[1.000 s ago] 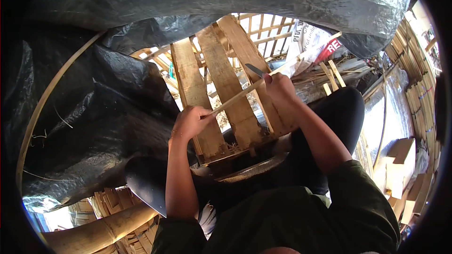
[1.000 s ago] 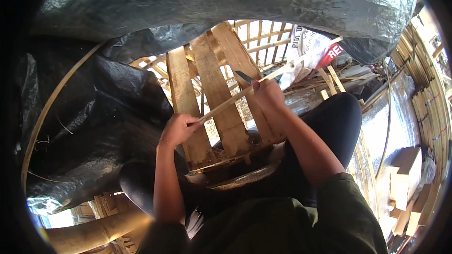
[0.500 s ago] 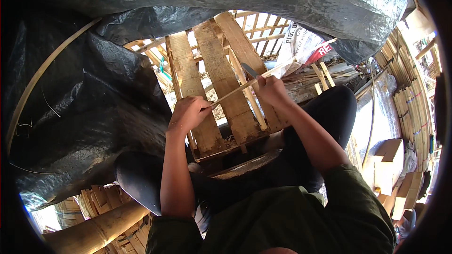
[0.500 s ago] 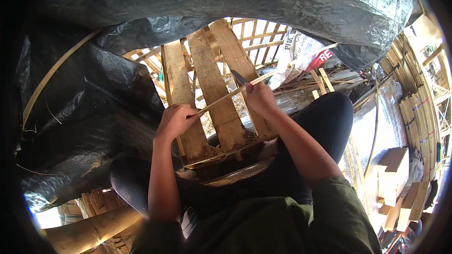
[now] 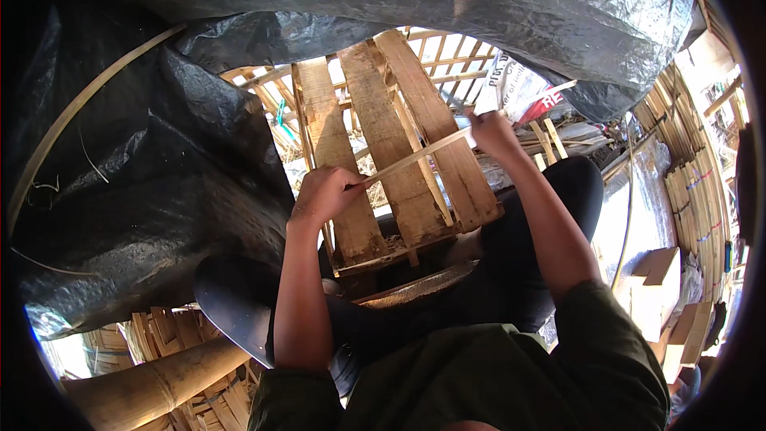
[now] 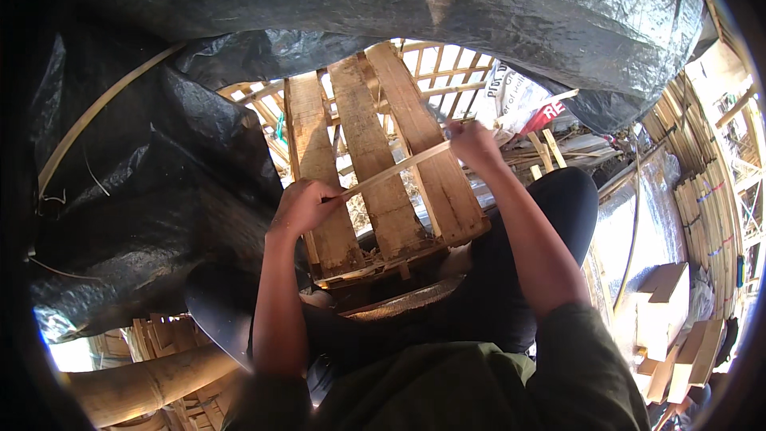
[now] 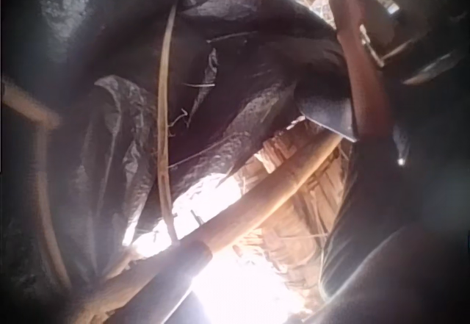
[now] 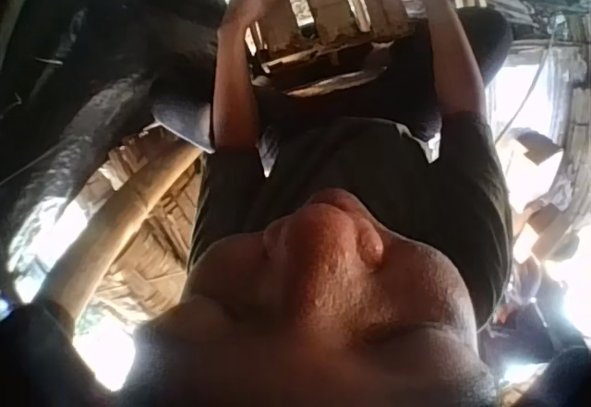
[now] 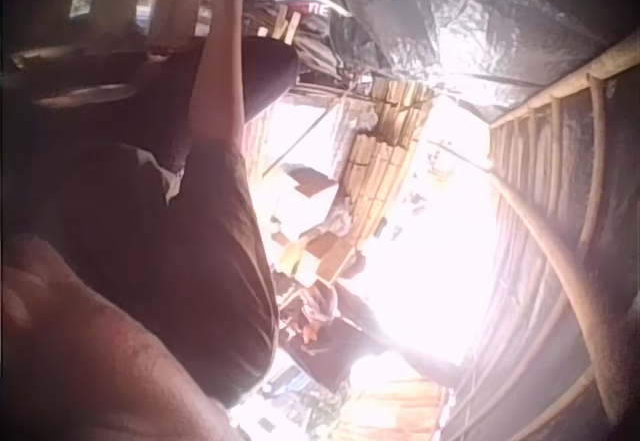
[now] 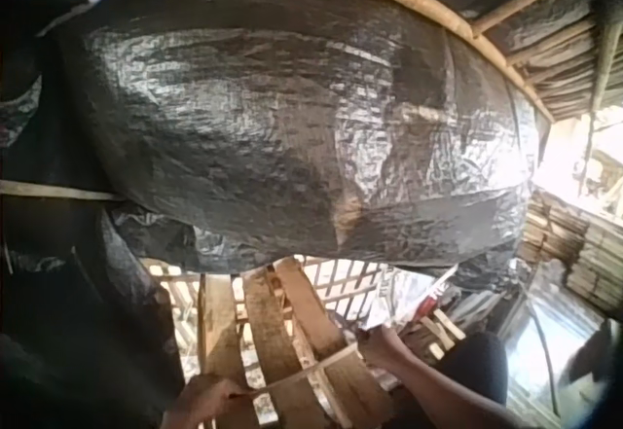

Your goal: The person scrapes and shaves thin strips of wood lengthwise using a knife.

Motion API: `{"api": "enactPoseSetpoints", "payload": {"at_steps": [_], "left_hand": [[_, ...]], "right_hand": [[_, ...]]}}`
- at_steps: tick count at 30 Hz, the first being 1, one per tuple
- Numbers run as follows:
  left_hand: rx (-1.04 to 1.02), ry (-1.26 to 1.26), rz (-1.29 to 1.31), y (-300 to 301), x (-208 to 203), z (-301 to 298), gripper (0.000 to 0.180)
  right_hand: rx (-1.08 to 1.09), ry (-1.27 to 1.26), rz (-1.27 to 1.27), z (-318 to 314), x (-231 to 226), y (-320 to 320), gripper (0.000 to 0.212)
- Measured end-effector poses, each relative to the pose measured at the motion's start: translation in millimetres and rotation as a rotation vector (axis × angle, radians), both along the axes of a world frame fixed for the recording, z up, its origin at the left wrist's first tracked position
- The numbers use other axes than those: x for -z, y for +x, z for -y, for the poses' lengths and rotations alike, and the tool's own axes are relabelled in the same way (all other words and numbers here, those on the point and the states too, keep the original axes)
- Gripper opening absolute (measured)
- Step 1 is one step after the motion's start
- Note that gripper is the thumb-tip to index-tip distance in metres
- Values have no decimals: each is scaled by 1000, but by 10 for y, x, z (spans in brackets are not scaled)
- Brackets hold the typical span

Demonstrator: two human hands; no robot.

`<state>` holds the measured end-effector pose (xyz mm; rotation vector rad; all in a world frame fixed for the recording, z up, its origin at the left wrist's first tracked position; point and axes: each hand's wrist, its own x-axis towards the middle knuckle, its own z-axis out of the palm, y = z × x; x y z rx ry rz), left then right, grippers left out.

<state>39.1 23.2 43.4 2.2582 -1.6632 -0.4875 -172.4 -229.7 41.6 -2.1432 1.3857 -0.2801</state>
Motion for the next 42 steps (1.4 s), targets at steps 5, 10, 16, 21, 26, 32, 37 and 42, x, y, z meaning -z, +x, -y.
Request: {"api": "enactPoseSetpoints", "payload": {"at_steps": [5, 10, 16, 21, 26, 32, 37, 42], "left_hand": [[11, -125, -10, -26, 48, 7, 24], [-16, -225, 35, 2, 98, -76, 15], [-56, -247, 157, 147, -154, -263, 14], [-123, -187, 138, 198, -509, -487, 10], [-212, -87, 16, 217, -612, -551, 13], [-179, -102, -109, 157, -310, -317, 12], [-136, -160, -125, 49, -183, -67, 13], [-156, -144, -132, -7, 10, 60, 14]], "right_hand": [[-55, -176, -127, -250, 500, -41, 52], [-156, 4, -243, 249, -189, -52, 54], [-277, 11, -266, 499, -448, -56, 50], [-255, 112, -225, 446, -227, -9, 50], [-350, -49, -75, 387, 63, 119, 43], [-369, -119, -84, 350, 64, 143, 42], [-367, -158, -78, 351, 171, 54, 38], [-326, -151, -30, 484, 242, 86, 42]]}}
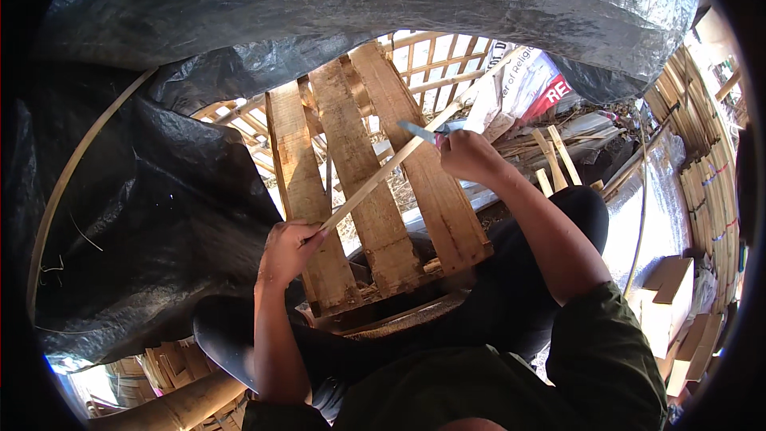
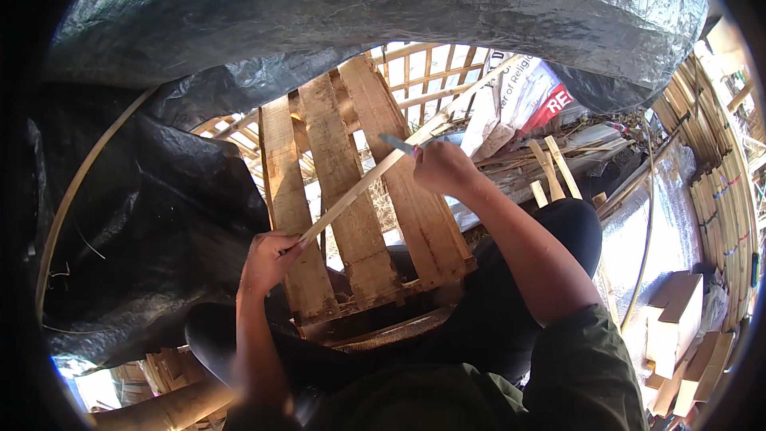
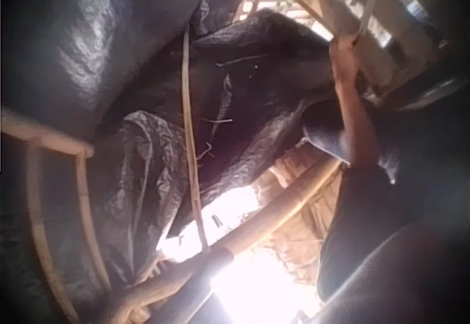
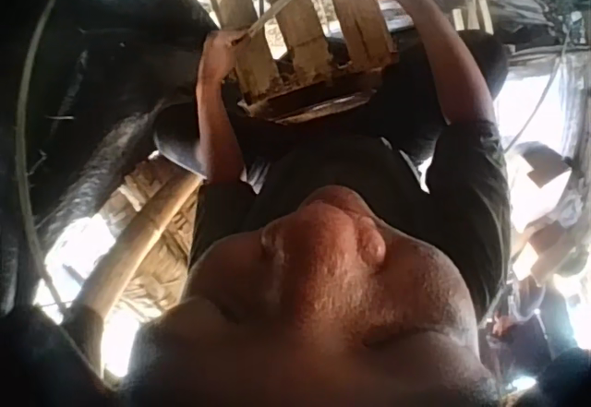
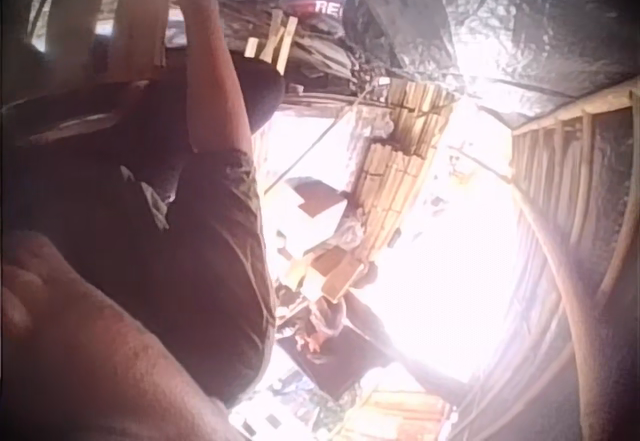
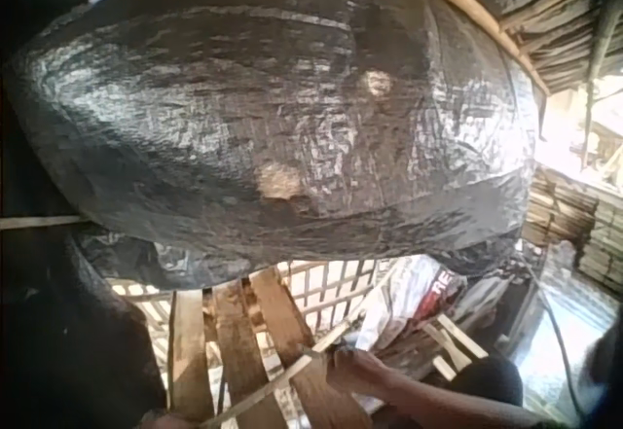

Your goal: The person scrapes and shaves thin strips of wood lengthwise using a knife.

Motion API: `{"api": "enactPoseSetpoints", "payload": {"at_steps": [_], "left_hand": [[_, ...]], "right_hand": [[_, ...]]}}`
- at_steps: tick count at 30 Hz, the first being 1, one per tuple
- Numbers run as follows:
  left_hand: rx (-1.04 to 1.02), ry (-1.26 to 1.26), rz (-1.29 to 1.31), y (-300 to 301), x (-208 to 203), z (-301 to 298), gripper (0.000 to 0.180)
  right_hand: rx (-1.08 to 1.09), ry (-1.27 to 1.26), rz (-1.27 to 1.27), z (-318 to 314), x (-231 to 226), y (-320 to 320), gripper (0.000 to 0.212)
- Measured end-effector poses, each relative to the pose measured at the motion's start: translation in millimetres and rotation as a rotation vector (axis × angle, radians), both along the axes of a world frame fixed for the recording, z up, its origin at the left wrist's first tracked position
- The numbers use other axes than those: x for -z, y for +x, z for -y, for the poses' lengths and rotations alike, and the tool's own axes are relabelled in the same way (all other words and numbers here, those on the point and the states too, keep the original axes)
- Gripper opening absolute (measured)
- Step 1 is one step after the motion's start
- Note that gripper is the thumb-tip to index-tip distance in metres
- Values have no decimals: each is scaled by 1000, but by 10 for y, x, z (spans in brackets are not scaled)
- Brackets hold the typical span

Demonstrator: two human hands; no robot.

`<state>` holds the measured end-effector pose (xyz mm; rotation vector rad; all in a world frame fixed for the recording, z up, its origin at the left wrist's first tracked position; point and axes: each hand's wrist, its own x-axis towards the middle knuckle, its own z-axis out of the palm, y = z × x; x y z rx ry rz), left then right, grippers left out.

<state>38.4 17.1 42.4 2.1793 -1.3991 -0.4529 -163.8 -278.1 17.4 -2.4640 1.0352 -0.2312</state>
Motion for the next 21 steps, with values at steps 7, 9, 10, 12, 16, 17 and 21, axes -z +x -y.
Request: {"api": "enactPoseSetpoints", "payload": {"at_steps": [7, 9, 10, 12, 16, 17, 21], "left_hand": [[47, -44, 57, -55, 49, 39, 15], [71, -12, 98, -35, 113, -13, 18], [65, -16, 100, -18, 133, -19, 18], [80, -60, 113, 4, 170, -31, 14], [123, -113, 87, 82, 284, -28, 14], [122, -91, 66, 97, 279, -27, 17], [143, -64, 30, 123, 236, -12, 20]], "right_hand": [[102, 82, -18, 521, 352, 71, 37], [176, 21, 107, 484, 437, 136, 41], [170, 17, 109, 505, 458, 169, 41], [207, -28, -26, 525, 456, 219, 48], [252, -132, 49, 497, 622, 262, 49], [256, -95, 48, 449, 602, 276, 50], [148, -11, -27, 180, 534, 323, 46]]}}
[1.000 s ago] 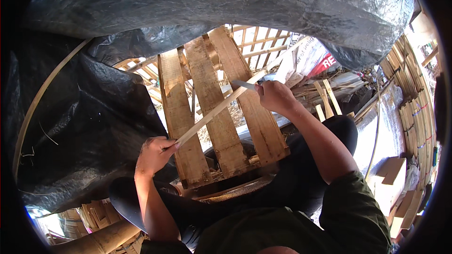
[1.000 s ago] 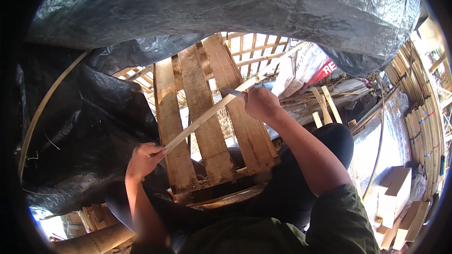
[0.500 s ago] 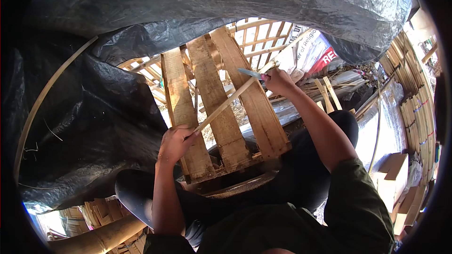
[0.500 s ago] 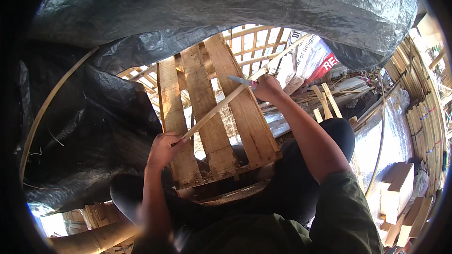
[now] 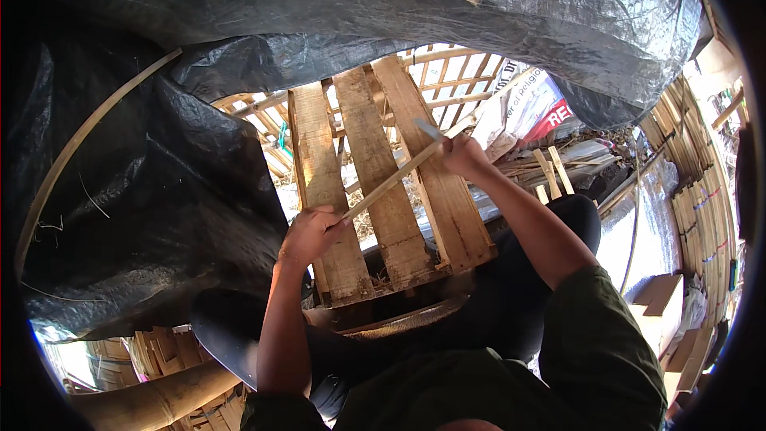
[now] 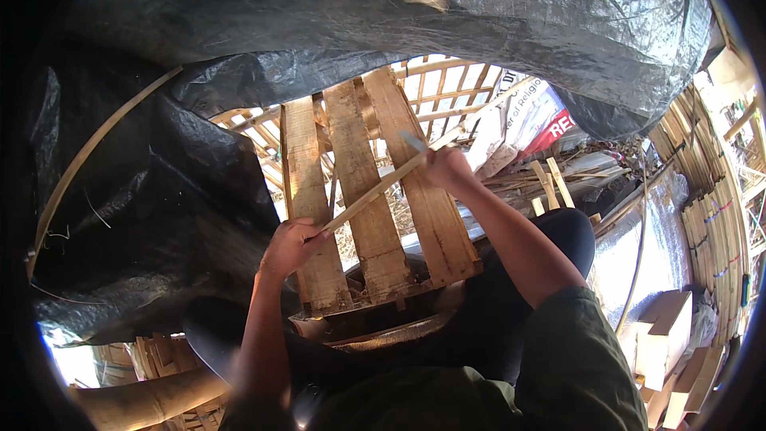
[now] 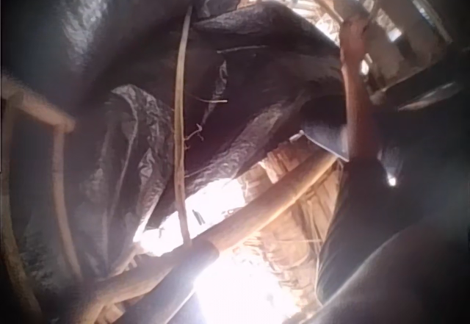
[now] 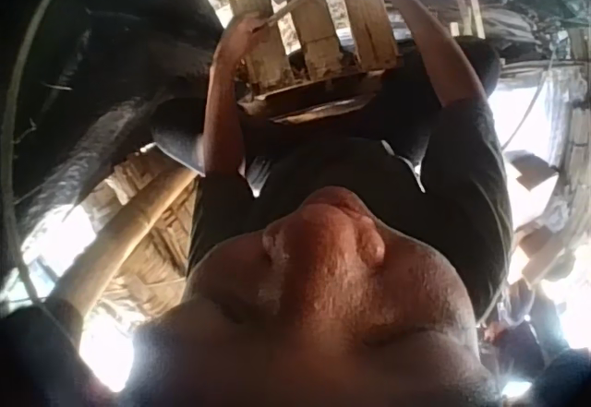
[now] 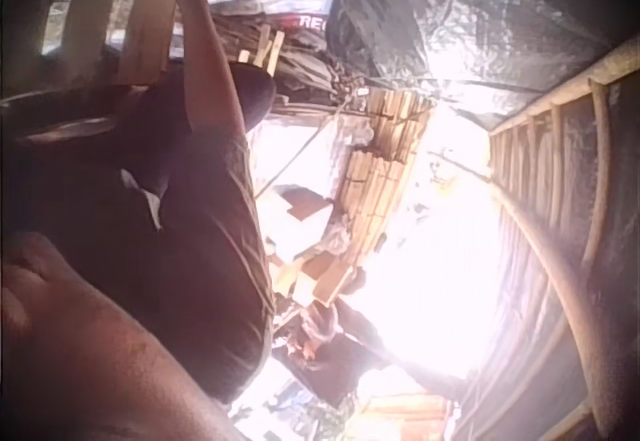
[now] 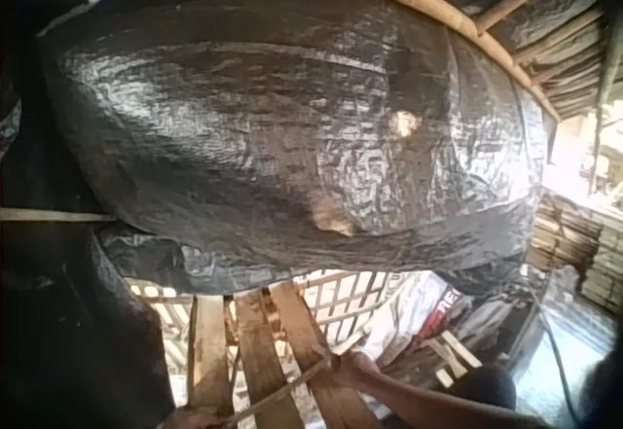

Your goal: The person scrapes and shaves thin strips of wood lengthwise using a knife.

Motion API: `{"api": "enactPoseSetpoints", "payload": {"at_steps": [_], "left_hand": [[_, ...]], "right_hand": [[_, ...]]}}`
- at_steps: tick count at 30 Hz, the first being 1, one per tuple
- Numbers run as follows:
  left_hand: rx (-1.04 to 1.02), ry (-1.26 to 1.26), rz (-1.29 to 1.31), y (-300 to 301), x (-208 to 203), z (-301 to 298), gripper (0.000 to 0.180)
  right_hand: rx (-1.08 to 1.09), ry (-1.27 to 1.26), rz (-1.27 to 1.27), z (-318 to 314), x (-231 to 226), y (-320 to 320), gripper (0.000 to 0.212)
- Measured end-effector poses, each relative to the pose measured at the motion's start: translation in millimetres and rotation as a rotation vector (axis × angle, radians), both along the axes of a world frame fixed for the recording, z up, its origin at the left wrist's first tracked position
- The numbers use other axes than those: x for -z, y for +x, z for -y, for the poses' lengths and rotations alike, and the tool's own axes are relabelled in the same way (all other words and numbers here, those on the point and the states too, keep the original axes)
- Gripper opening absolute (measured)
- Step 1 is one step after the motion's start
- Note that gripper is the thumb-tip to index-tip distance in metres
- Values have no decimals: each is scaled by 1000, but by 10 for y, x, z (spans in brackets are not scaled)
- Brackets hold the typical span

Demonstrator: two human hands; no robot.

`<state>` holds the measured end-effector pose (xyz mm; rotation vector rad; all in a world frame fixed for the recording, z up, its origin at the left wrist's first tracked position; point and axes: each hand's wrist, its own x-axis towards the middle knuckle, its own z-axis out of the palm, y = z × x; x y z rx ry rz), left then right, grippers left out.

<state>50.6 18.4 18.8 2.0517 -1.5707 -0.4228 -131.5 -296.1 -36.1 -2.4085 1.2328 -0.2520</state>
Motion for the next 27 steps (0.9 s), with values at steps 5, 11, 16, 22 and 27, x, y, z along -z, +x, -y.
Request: {"api": "enactPoseSetpoints", "payload": {"at_steps": [5, 11, 16, 22, 27], "left_hand": [[-7, -6, 30, -25, 5, -33, 18], [-25, -7, 75, -54, -14, -6, 19], [-60, 0, 64, -59, 24, -23, 19], [-29, -32, 62, -100, -4, -3, 16], [-49, -50, 108, -78, 59, -35, 15]], "right_hand": [[-99, -19, 108, -262, -43, 5, 46], [75, -34, 19, -23, -119, -38, 51], [-110, -1, -42, -389, -232, 44, 50], [4, 26, -23, -363, -173, 44, 51], [-88, 84, -203, -346, -336, 107, 49]]}}
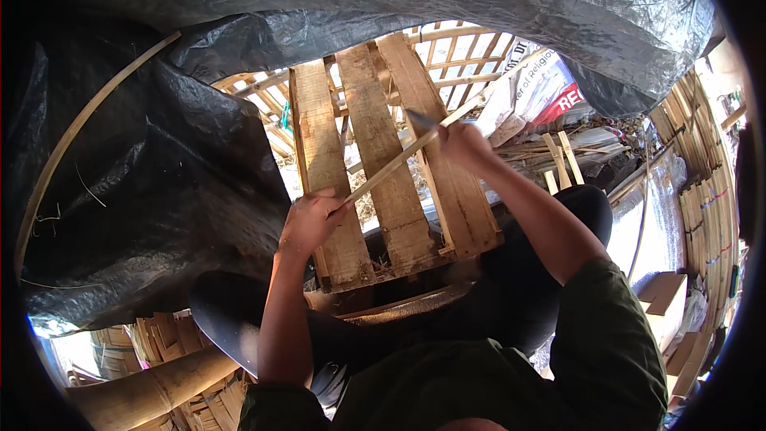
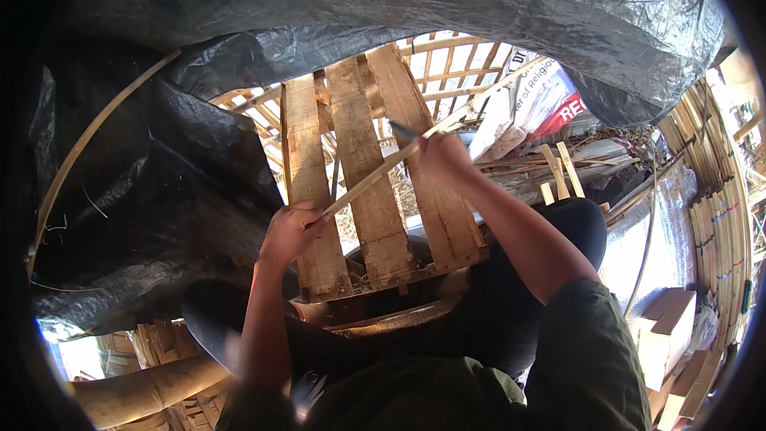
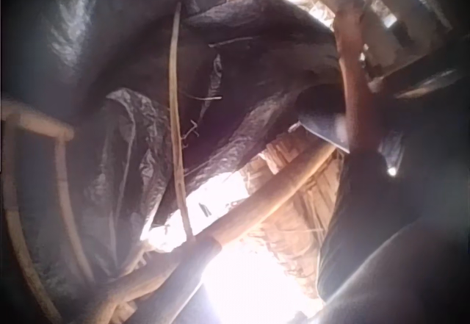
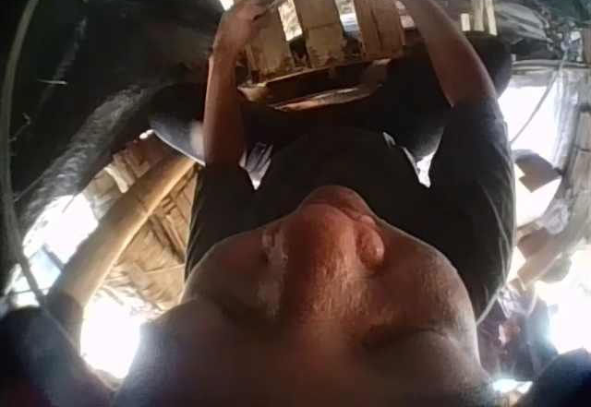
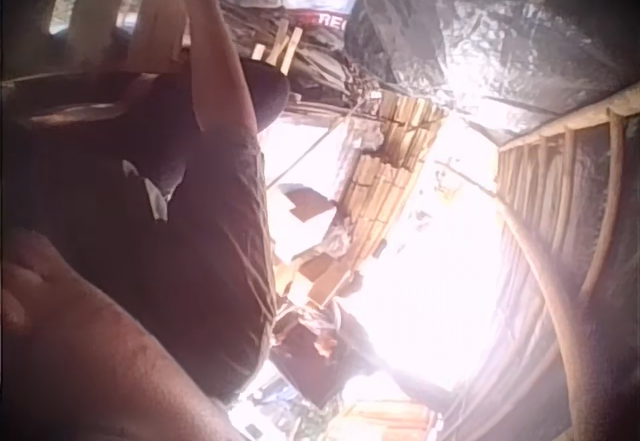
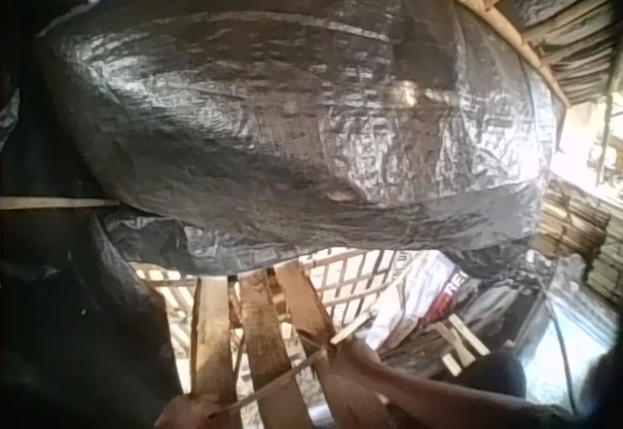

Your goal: The person scrapes and shaves thin strips of wood lengthwise using a knife.

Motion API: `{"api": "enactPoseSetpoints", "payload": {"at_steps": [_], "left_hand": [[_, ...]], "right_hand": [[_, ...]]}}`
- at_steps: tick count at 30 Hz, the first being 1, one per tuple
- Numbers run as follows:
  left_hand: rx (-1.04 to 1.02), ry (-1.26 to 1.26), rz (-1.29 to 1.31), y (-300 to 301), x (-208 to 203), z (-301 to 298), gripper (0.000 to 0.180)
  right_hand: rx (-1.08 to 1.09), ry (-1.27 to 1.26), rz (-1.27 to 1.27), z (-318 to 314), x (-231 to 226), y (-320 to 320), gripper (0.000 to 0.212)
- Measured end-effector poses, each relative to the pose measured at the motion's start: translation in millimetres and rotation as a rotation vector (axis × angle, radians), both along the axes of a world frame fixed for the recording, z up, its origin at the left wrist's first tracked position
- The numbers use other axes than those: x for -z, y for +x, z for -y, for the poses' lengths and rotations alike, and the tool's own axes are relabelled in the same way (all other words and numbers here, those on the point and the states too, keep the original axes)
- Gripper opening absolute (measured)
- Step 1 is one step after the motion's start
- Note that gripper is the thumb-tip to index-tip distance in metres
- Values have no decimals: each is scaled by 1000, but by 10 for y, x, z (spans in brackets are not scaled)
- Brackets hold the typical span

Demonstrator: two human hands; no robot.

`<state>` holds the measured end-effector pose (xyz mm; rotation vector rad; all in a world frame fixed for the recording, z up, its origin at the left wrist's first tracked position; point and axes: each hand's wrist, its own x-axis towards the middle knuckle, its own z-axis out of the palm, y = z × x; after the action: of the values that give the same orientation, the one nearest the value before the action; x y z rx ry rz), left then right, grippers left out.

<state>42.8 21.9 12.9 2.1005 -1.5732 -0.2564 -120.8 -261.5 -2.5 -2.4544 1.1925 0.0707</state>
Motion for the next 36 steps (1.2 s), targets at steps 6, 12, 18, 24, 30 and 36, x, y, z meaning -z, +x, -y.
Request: {"api": "enactPoseSetpoints", "payload": {"at_steps": [6, 12, 18, 24, 30, 36], "left_hand": [[-56, 79, 3, -60, -87, 5, 17], [-56, 65, 31, -81, -70, 33, 12], [-60, 83, 20, -92, -74, 12, 13], [-44, 52, 62, -145, -102, 13, 12], [-36, 77, 49, -117, -60, -5, 13], [-60, 17, 24, -132, -28, 30, 15]], "right_hand": [[-62, -4, 88, -296, 19, 6, 52], [-3, -184, 109, 111, 47, -28, 49], [-169, -117, 190, -510, 244, 45, 47], [-57, -147, -4, -26, -14, 41, 50], [1, -91, 107, -433, -123, 53, 51], [-2, -64, 127, -20, -30, -6, 48]]}}
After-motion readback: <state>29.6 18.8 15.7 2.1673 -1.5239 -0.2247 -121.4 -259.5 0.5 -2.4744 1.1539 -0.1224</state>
